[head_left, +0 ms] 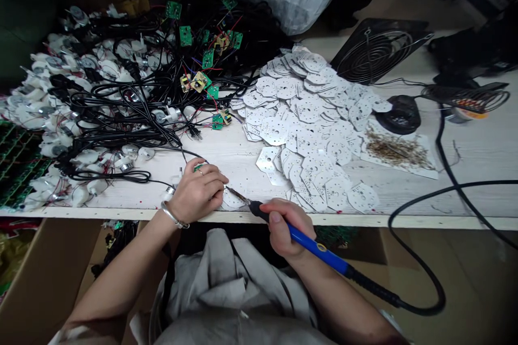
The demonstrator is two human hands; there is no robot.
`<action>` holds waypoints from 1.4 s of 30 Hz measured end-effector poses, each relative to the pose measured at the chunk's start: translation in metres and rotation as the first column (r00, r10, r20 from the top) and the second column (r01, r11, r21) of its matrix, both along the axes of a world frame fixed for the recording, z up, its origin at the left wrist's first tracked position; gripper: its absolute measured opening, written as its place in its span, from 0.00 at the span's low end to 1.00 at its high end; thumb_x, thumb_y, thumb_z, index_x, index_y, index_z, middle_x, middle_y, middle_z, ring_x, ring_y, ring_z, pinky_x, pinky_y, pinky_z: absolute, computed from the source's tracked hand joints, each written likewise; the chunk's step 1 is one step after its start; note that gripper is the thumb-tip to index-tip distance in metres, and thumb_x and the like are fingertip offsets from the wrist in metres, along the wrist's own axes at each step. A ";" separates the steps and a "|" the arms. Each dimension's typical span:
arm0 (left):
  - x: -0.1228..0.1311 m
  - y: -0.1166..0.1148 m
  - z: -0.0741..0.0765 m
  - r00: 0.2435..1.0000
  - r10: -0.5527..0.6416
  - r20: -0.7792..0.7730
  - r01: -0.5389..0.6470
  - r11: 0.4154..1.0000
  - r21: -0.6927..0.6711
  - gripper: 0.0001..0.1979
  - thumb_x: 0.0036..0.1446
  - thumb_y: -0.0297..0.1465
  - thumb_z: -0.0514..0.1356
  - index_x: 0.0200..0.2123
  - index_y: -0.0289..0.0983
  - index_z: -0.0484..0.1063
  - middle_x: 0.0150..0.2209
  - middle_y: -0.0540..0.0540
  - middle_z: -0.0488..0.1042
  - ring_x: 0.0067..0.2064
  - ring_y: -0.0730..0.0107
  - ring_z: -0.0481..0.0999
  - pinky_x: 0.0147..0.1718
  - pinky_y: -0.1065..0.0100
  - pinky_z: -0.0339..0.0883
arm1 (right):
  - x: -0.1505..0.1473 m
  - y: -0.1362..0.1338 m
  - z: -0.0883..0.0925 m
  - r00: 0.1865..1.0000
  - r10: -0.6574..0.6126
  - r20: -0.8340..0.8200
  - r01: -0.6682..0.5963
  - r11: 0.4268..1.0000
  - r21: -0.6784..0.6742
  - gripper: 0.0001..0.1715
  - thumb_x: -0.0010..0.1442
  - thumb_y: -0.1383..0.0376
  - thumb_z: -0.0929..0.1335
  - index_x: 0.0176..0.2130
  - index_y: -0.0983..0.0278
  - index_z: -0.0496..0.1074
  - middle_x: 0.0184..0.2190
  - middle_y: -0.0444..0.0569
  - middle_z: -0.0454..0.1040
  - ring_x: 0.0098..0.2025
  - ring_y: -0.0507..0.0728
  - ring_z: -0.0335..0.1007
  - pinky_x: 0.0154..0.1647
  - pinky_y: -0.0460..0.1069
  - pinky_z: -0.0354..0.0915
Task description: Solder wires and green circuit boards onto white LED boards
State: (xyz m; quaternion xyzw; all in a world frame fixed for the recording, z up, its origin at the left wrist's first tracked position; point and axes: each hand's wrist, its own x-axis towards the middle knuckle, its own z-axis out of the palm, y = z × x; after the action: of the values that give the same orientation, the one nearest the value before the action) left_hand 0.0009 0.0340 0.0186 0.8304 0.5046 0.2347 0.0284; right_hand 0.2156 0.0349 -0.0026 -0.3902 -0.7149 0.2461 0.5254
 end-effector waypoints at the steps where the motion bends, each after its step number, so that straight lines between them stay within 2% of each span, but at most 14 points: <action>1: 0.000 0.000 0.000 1.000 -0.002 0.000 0.002 1.000 0.006 0.08 0.54 0.23 0.56 0.27 0.40 0.72 0.35 0.53 0.81 0.40 0.67 0.77 0.53 0.54 0.56 | 0.000 0.000 0.000 1.000 0.007 -0.006 -0.007 1.000 0.003 0.11 0.61 0.65 0.62 0.31 0.59 0.73 0.22 0.42 0.76 0.23 0.54 0.73 0.25 0.49 0.71; 6: 0.000 0.001 0.001 1.000 -0.001 -0.007 0.001 1.000 0.006 0.08 0.54 0.23 0.56 0.28 0.40 0.72 0.35 0.52 0.81 0.40 0.67 0.77 0.52 0.54 0.56 | 0.000 0.000 0.001 1.000 0.005 -0.022 -0.006 1.000 -0.007 0.09 0.60 0.67 0.63 0.32 0.59 0.72 0.23 0.41 0.76 0.24 0.53 0.73 0.26 0.48 0.70; 13: 0.001 0.001 0.002 1.000 -0.014 -0.005 0.014 0.999 0.051 0.08 0.54 0.23 0.56 0.27 0.40 0.71 0.35 0.53 0.81 0.39 0.67 0.77 0.51 0.55 0.57 | 0.003 -0.002 -0.004 0.999 -0.019 -0.048 0.016 0.999 -0.049 0.10 0.61 0.65 0.63 0.32 0.59 0.73 0.24 0.42 0.76 0.26 0.54 0.74 0.28 0.49 0.70; 18: 0.001 0.001 0.001 1.000 -0.018 -0.002 0.019 0.998 0.067 0.07 0.54 0.22 0.57 0.27 0.39 0.70 0.35 0.53 0.81 0.39 0.68 0.77 0.51 0.56 0.56 | 0.002 -0.001 -0.004 0.999 0.029 -0.034 -0.029 1.000 -0.010 0.09 0.61 0.66 0.63 0.34 0.59 0.72 0.24 0.41 0.76 0.25 0.53 0.74 0.29 0.49 0.70; 22: 0.001 0.001 0.002 1.000 -0.014 -0.005 0.014 0.998 0.059 0.07 0.54 0.22 0.56 0.27 0.38 0.71 0.35 0.53 0.81 0.39 0.68 0.77 0.51 0.56 0.56 | 0.003 -0.002 -0.005 0.999 0.015 -0.045 -0.015 1.000 -0.007 0.09 0.61 0.66 0.63 0.33 0.60 0.72 0.24 0.41 0.76 0.25 0.53 0.74 0.29 0.49 0.70; 27: 0.001 0.001 0.002 1.000 -0.020 -0.008 0.020 0.999 0.050 0.07 0.54 0.23 0.56 0.27 0.38 0.70 0.35 0.53 0.81 0.39 0.68 0.76 0.51 0.57 0.56 | 0.006 -0.008 -0.018 0.988 -0.070 -0.139 0.056 0.993 -0.100 0.10 0.62 0.64 0.63 0.34 0.60 0.73 0.26 0.44 0.75 0.27 0.55 0.74 0.28 0.51 0.70; 31: 0.001 0.001 0.001 1.000 -0.017 0.003 0.017 0.998 0.056 0.07 0.54 0.22 0.57 0.27 0.38 0.71 0.34 0.53 0.81 0.39 0.69 0.76 0.51 0.57 0.56 | 0.004 -0.010 -0.026 0.958 -0.057 -0.281 0.018 0.990 -0.138 0.10 0.63 0.64 0.62 0.38 0.61 0.73 0.29 0.46 0.74 0.18 0.50 0.67 0.18 0.48 0.64; 32: 0.001 0.001 0.001 1.000 -0.017 0.004 0.016 0.998 0.056 0.07 0.54 0.22 0.57 0.27 0.38 0.71 0.34 0.53 0.81 0.39 0.69 0.76 0.52 0.57 0.56 | 0.003 -0.010 -0.026 0.946 -0.040 -0.323 -0.005 0.990 -0.138 0.11 0.64 0.64 0.61 0.41 0.61 0.72 0.29 0.45 0.74 0.18 0.49 0.66 0.18 0.47 0.64; 34: 0.000 0.001 0.000 1.000 -0.019 0.002 0.019 0.998 0.056 0.07 0.54 0.22 0.57 0.27 0.38 0.71 0.34 0.53 0.81 0.39 0.69 0.76 0.52 0.56 0.55 | -0.001 -0.007 -0.022 0.936 0.003 -0.352 -0.043 0.994 -0.105 0.12 0.64 0.65 0.61 0.46 0.60 0.69 0.28 0.44 0.74 0.21 0.51 0.69 0.24 0.50 0.68; 36: -0.001 0.000 0.000 1.000 -0.027 0.000 0.027 0.998 0.057 0.07 0.54 0.23 0.57 0.27 0.38 0.71 0.35 0.53 0.81 0.40 0.69 0.76 0.52 0.56 0.55 | -0.006 -0.003 -0.014 0.961 0.056 -0.270 -0.068 0.997 -0.035 0.14 0.64 0.66 0.62 0.50 0.60 0.66 0.29 0.45 0.76 0.30 0.55 0.74 0.34 0.54 0.71; 38: -0.002 -0.001 0.002 0.999 -0.037 -0.004 0.037 0.998 0.046 0.06 0.56 0.23 0.57 0.29 0.38 0.72 0.35 0.53 0.81 0.40 0.68 0.76 0.53 0.56 0.55 | -0.011 0.001 -0.006 0.989 0.083 -0.120 -0.083 0.997 0.008 0.16 0.63 0.68 0.63 0.51 0.59 0.64 0.32 0.47 0.78 0.37 0.56 0.75 0.39 0.55 0.72; 42: -0.004 -0.003 0.010 0.998 -0.061 0.016 0.061 0.997 -0.037 0.05 0.59 0.27 0.57 0.34 0.38 0.73 0.37 0.51 0.80 0.43 0.68 0.75 0.54 0.56 0.53 | -0.019 0.006 -0.001 0.988 0.124 0.092 -0.122 0.992 -0.028 0.15 0.64 0.69 0.64 0.50 0.59 0.64 0.36 0.49 0.73 0.36 0.53 0.75 0.35 0.48 0.73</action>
State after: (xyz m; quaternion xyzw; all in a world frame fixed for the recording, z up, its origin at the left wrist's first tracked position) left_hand -0.0030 0.0311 0.0283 0.8429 0.4831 0.2303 0.0551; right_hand 0.1967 0.0410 -0.0032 -0.3622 -0.7586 0.2677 0.4709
